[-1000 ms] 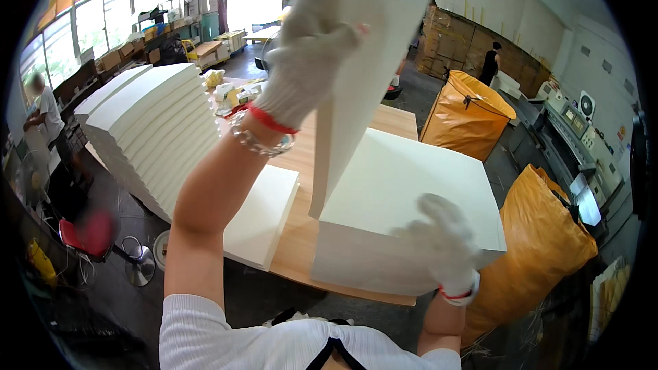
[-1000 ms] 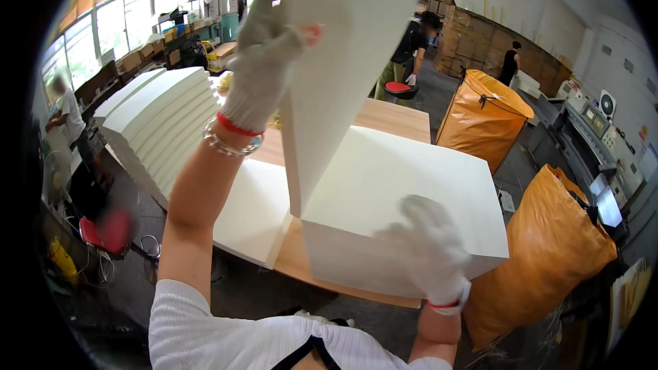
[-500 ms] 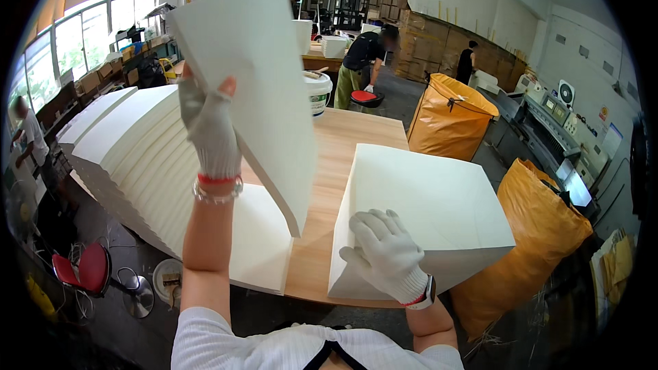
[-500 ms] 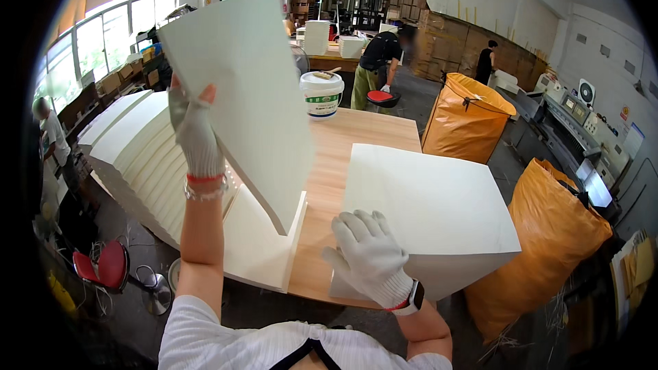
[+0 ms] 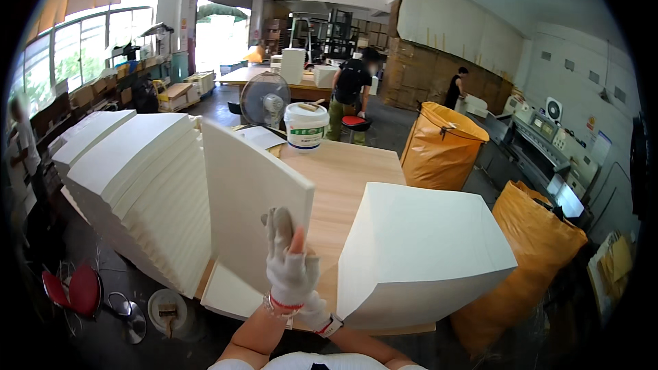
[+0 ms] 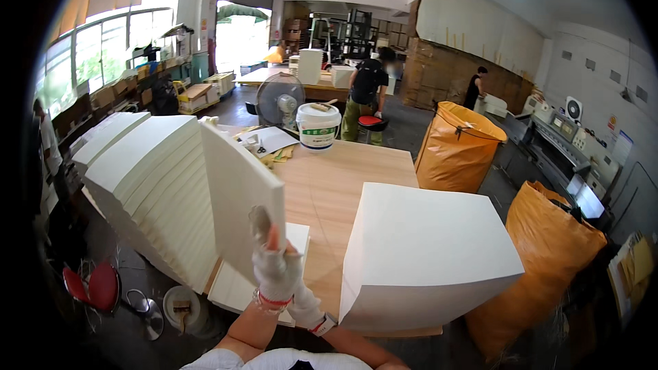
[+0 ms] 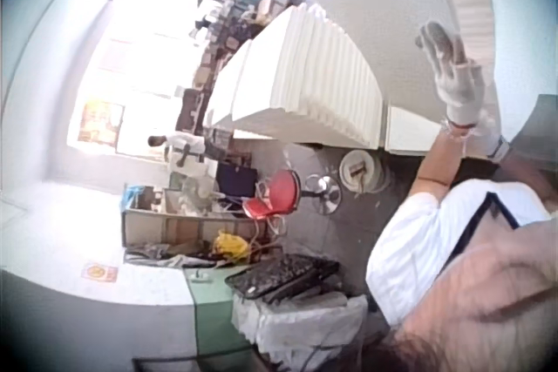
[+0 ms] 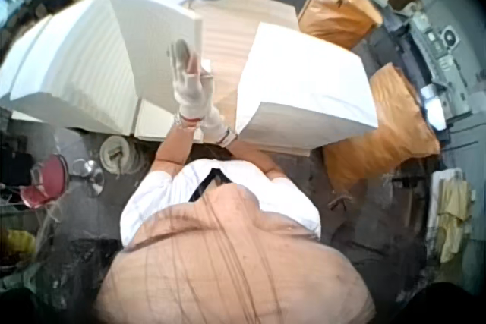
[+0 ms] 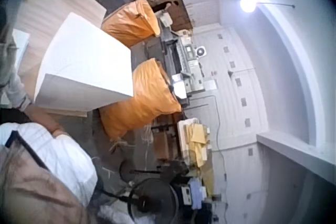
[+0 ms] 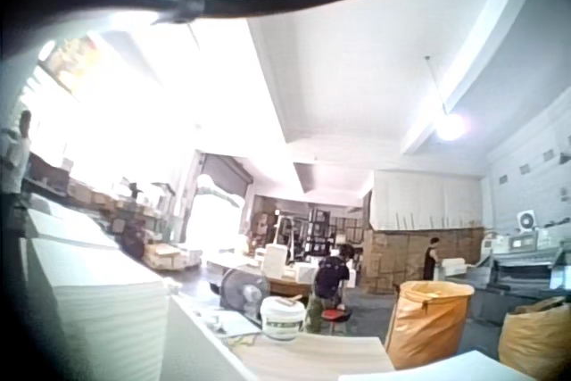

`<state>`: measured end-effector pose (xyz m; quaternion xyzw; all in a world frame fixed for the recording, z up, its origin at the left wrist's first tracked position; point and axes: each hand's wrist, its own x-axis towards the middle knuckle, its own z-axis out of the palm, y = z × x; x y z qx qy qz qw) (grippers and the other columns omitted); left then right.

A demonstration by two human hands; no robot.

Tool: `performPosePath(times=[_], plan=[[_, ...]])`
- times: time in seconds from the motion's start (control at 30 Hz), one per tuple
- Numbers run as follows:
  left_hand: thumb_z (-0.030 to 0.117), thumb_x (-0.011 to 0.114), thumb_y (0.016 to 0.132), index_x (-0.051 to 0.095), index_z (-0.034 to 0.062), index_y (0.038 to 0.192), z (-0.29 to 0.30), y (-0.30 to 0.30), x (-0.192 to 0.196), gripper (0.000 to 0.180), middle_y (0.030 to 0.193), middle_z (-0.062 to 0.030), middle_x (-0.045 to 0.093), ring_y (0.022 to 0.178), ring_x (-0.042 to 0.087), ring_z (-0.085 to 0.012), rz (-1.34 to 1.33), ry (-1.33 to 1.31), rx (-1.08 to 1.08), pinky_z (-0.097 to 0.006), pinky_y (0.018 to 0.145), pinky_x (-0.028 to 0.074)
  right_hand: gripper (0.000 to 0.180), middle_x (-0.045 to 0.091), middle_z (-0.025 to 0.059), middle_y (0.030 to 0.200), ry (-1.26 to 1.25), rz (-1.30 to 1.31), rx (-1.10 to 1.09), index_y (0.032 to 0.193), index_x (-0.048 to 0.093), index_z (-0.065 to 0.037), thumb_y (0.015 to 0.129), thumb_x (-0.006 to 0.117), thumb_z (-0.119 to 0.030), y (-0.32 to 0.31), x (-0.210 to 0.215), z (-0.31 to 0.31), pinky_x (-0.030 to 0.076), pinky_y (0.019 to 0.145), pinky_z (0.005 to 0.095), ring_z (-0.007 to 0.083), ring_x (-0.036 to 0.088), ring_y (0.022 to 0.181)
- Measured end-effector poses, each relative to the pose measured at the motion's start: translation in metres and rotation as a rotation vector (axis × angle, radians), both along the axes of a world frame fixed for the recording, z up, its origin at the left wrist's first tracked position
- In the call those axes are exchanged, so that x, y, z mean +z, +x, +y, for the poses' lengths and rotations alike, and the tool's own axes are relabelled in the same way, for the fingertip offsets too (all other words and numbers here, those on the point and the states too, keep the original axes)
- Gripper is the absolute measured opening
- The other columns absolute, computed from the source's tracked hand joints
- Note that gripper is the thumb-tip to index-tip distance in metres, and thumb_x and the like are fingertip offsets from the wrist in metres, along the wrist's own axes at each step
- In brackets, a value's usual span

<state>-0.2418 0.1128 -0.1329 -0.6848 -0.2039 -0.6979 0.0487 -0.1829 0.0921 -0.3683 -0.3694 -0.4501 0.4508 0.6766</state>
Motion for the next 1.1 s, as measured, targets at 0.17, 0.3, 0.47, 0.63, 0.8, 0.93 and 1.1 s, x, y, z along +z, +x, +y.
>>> performPosePath(times=[0.17, 0.3, 0.47, 0.63, 0.8, 0.93, 1.1], plan=[[0.001, 0.066, 0.081, 0.051, 0.0083, 0.143, 0.060, -0.021, -0.080, 0.064, 0.141, -0.0254, 0.053, 0.127, 0.054, -0.0436, 0.207, -0.621, -0.386, -0.047, 0.105, 0.047, 0.055, 0.064, 0.0138, 0.123, -0.215, -0.301, 0.013, 0.143, 0.044, -0.003, 0.095, 0.066, -0.021, -0.010, -0.015, 0.006, 0.049, 0.095, 0.0358, 0.0215, 0.061, 0.111], [0.017, 0.068, 0.086, 0.054, 0.0090, 0.139, 0.057, -0.126, -0.149, 0.056, 0.138, -0.0177, 0.059, 0.125, 0.057, -0.0368, 0.467, -1.093, -0.154, -0.044, 0.107, 0.045, 0.069, 0.062, 0.0151, 0.130, -0.596, -0.384, 0.155, 0.146, 0.040, 0.002, 0.094, 0.069, -0.032, -0.001, -0.005, 0.005, 0.047, 0.100, 0.0339, 0.0227, 0.058, 0.118], [0.012, 0.064, 0.083, 0.058, 0.0017, 0.126, 0.056, -0.273, -0.275, 0.045, 0.125, -0.0189, 0.063, 0.117, 0.059, -0.0369, 0.311, -1.128, 0.328, -0.045, 0.103, 0.045, 0.088, 0.059, 0.0200, 0.136, -0.642, -0.593, 0.099, 0.151, 0.033, 0.001, 0.089, 0.067, -0.053, -0.006, 0.008, 0.001, 0.045, 0.102, 0.0376, 0.0288, 0.058, 0.122], [0.014, 0.063, 0.086, 0.057, 0.0017, 0.129, 0.028, -0.301, -0.249, 0.045, 0.125, -0.0212, 0.064, 0.119, 0.058, -0.0396, 0.274, -1.326, 0.401, -0.044, 0.101, 0.046, 0.089, 0.059, 0.0231, 0.136, -0.756, -0.850, 0.118, 0.153, 0.031, -0.005, 0.089, 0.061, -0.060, -0.002, 0.025, -0.012, 0.045, 0.102, 0.0420, 0.0349, 0.059, 0.124], [0.030, 0.062, 0.091, 0.049, 0.0020, 0.140, 0.075, -0.277, -0.214, 0.058, 0.136, -0.0254, 0.057, 0.126, 0.053, -0.0424, 0.585, -1.379, 0.315, -0.047, 0.104, 0.044, 0.074, 0.065, 0.0218, 0.126, -0.757, -1.063, 0.228, 0.138, 0.045, -0.006, 0.091, 0.054, -0.063, 0.008, 0.039, -0.014, 0.046, 0.099, 0.0466, 0.0384, 0.062, 0.117], [0.038, 0.060, 0.094, 0.047, 0.0068, 0.145, 0.154, -0.262, -0.253, 0.062, 0.140, -0.0257, 0.055, 0.129, 0.053, -0.0429, 0.543, -1.474, 0.068, -0.046, 0.107, 0.043, 0.078, 0.066, 0.0275, 0.120, -0.718, -1.173, 0.214, 0.139, 0.043, 0.001, 0.090, 0.055, -0.059, 0.001, 0.055, -0.023, 0.049, 0.094, 0.0490, 0.0430, 0.064, 0.112], [0.039, 0.059, 0.093, 0.048, 0.0075, 0.141, 0.172, -0.210, -0.187, 0.058, 0.132, -0.0272, 0.061, 0.122, 0.058, -0.0450, 0.649, -1.507, 0.093, -0.049, 0.103, 0.046, 0.074, 0.067, 0.0273, 0.115, -0.669, -1.103, 0.130, 0.144, 0.040, -0.004, 0.091, 0.057, -0.053, -0.008, 0.052, -0.047, 0.049, 0.091, 0.0519, 0.0442, 0.065, 0.107]])
